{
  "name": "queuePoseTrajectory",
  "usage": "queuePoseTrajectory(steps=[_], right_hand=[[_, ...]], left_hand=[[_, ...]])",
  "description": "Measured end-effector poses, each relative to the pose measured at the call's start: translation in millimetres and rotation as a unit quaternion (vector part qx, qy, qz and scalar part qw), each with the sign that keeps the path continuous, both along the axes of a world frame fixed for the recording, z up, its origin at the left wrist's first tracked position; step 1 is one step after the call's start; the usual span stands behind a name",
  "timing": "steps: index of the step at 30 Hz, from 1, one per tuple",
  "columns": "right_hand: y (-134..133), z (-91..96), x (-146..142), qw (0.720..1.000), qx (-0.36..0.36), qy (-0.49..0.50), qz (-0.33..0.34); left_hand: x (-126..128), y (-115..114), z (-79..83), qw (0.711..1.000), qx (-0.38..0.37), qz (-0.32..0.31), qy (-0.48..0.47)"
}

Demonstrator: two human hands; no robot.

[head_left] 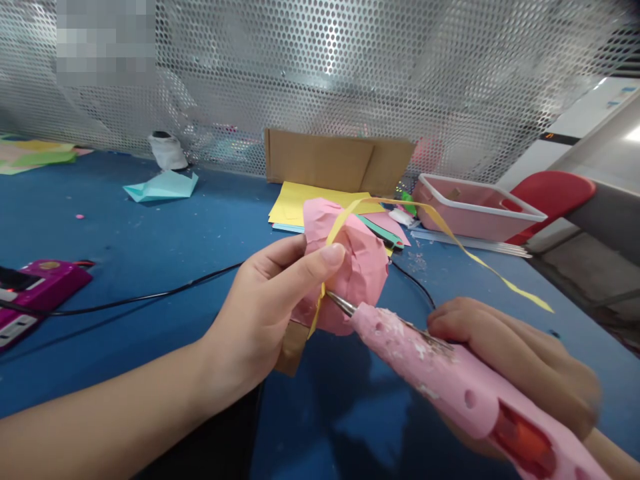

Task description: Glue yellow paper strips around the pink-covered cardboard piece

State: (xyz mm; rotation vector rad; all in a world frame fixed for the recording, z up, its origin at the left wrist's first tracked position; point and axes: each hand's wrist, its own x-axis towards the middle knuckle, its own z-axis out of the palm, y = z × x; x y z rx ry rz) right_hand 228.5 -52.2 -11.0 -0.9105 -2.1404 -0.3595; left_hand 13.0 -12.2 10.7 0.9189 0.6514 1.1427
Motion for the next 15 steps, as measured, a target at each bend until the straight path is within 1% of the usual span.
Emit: queuePoseTrajectory(steps=[6,9,13,15], right_hand=[[0.0,-0.4,-3.7,0.999,0.031,0.001,-0.033],[0.4,-0.6,-3.1,0.999,0.041,0.000,-0.035],[0.8,0.3,-1.3,0.998,0.042,-0.003,-0.041],[-0.5,1.6,-1.8,0.997,0.046,-0.014,-0.053]], left_hand=[[0.2,-0.5,1.2,1.000,-0.012,-0.006,-0.001],[0.5,-0.1,0.4,1.000,-0.009,-0.017,-0.001],[0.0,-0.1,-1.1,1.000,0.001,-0.004,0.031],[-0.1,-0.6,-1.5,0.999,-0.003,-0.006,0.031]])
